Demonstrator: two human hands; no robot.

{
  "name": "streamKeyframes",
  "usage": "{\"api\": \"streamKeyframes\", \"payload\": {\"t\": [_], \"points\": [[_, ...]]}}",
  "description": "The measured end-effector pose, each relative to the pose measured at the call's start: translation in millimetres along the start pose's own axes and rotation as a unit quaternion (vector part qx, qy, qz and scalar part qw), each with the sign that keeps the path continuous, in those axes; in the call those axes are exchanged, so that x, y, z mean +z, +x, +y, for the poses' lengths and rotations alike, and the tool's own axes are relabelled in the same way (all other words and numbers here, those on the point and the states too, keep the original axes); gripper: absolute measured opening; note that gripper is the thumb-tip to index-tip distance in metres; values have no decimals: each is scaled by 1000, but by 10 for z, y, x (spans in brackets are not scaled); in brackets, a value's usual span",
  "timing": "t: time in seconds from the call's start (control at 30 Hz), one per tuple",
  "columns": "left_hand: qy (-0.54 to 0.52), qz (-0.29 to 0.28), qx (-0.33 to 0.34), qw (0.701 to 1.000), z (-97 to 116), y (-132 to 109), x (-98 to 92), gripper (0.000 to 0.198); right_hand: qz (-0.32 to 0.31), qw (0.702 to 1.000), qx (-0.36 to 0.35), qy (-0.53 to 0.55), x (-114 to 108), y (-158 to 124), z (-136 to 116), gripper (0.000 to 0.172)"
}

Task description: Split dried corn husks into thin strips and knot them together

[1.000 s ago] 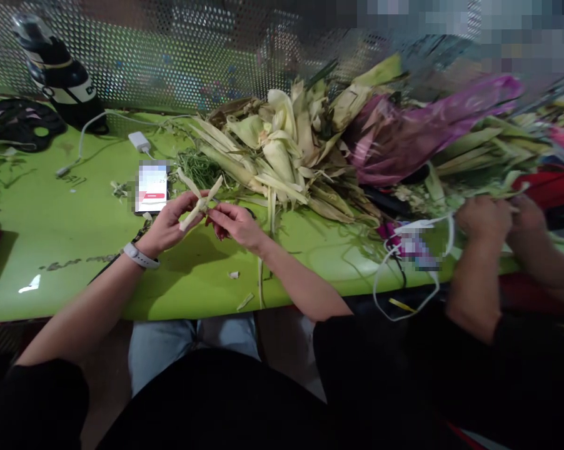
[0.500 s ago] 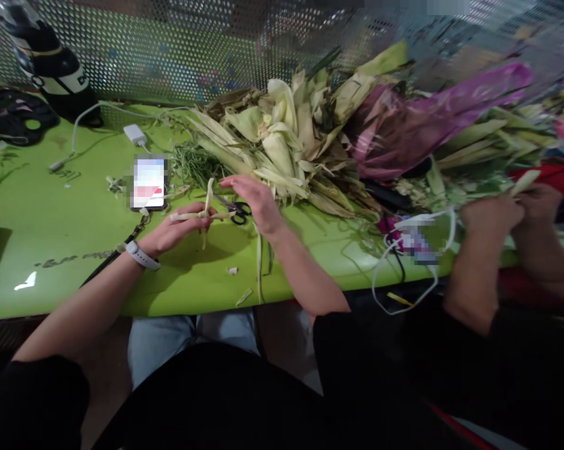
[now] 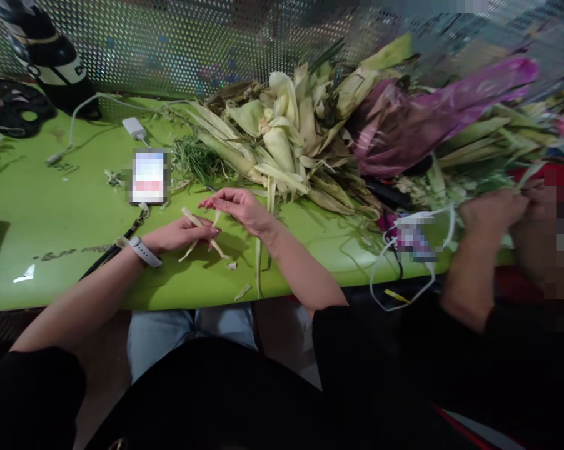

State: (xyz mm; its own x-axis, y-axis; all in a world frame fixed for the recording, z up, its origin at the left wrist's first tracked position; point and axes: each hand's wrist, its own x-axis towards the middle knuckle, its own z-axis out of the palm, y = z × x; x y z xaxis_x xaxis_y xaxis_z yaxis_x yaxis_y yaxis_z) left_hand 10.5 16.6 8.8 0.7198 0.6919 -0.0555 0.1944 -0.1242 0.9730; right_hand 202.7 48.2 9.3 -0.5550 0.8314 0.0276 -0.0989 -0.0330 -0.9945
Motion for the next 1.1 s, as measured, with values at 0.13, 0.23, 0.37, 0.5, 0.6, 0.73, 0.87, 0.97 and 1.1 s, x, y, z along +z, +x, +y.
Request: {"api": "streamKeyframes", "payload": {"t": [0.13,0.23,0.37,0.5,0.6,0.73,0.87,0.97,1.1], "points": [[-30,-100,-8,995,34,13,90,46,-91,995,33,-27,13,-50,-113,34],[-30,-98,-11,995,32,31,120,48,-142,989,39,-2,87,-71,-100,25],[-33,-104,-25,994,23,46,122,55,-116,991,29,59,129,-63,-21,20],[-35,-97,-11,995,17,43,115,55,-82,994,17,64,132,-48,58,25],[-37,-126,-8,991,-7,33,109,52,-72,996,-5,58,159,-36,114,26],[-37,-167,-19,985,-55,36,120,55,-71,997,-14,32,202,-17,169,29],[-45,-79,-22,996,-84,71,159,56,-54,997,-34,-34,146,-8,86,31],[-71,62,-43,995,-91,99,166,58,57,988,-87,-110,15,-19,-63,23],[-156,208,-14,965,-143,122,109,53,207,955,-116,-178,-78,-47,-142,36]]}}
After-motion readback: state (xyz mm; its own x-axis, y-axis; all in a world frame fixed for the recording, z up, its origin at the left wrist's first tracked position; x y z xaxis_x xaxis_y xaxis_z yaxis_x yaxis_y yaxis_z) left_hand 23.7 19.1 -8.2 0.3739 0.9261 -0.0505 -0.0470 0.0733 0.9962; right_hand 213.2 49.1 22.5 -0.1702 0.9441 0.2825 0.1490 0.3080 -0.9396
